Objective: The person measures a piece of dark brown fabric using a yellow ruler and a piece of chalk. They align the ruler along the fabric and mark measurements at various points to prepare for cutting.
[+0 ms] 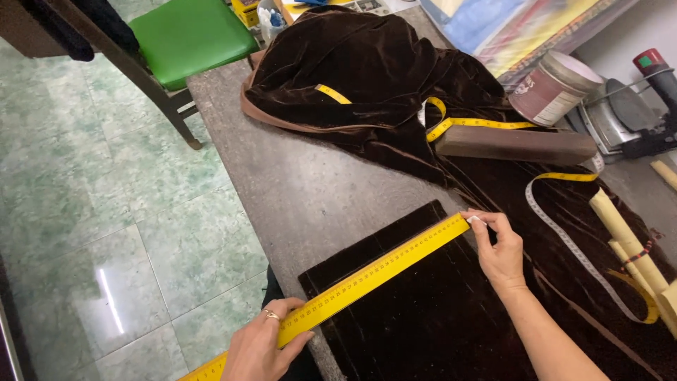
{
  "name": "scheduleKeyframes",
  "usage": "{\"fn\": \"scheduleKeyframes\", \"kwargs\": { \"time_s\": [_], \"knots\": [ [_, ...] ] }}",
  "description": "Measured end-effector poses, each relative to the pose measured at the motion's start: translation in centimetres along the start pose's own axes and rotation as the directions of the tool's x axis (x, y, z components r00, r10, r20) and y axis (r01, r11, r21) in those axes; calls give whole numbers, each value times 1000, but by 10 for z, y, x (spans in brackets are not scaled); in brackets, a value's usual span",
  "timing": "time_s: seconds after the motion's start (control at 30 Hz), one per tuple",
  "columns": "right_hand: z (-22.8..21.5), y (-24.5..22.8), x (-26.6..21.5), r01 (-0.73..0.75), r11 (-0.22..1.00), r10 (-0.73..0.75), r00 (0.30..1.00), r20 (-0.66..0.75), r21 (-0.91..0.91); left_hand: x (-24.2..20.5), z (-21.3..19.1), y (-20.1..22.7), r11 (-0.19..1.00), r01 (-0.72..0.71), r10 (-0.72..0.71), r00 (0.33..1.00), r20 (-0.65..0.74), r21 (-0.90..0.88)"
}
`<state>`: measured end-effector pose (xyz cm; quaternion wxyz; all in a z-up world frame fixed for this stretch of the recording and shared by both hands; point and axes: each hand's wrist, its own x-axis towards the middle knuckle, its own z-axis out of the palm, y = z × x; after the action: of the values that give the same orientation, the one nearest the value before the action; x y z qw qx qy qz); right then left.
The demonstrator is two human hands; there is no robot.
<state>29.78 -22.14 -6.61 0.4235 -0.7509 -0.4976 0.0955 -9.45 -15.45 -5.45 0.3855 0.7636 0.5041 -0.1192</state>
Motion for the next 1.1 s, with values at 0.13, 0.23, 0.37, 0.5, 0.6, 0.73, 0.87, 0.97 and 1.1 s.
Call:
{"fn": "scheduleKeyframes", "kwargs": {
  "time_s": [0.13, 0.23, 0.37, 0.5, 0.6, 0.73, 0.87, 0.97, 1.1],
  "knots": [
    [0, 0, -1, -11, 1000, 11, 1000, 14, 15, 0, 6, -6, 1000, -26, 25, 998, -52, -7],
    [1, 0, 0, -10, 1000, 10, 1000, 7, 24, 3, 10, -10, 998, -62, 62, 992, -111, 0],
    [1, -2, 0, -29, 999, 29, 1000, 8, 23, 4, 8, -8, 998, -60, 60, 994, -90, 8],
    [1, 1, 1, -17, 999, 17, 1000, 8, 28, 5, 11, -12, 997, -80, 80, 992, -100, 3],
    [3, 7, 1, -4, 1000, 5, 1000, -11, 30, 6, 11, -13, 996, -89, 86, 991, -104, -24],
    [2, 0, 1, -26, 999, 26, 1000, 5, 23, 6, 6, -9, 998, -56, 55, 997, -56, -18],
    [0, -1, 1, -17, 999, 18, 1000, -3, 30, 9, 7, -11, 999, -31, 31, 999, -25, -32],
    [1, 2, 1, -6, 999, 7, 1000, -9, 35, 11, 13, -16, 999, -45, 44, 998, -47, -21],
    [1, -5, 1, -28, 999, 29, 1000, -11, 41, 13, 18, -20, 998, -59, 58, 995, -81, -6]
  ]
}}
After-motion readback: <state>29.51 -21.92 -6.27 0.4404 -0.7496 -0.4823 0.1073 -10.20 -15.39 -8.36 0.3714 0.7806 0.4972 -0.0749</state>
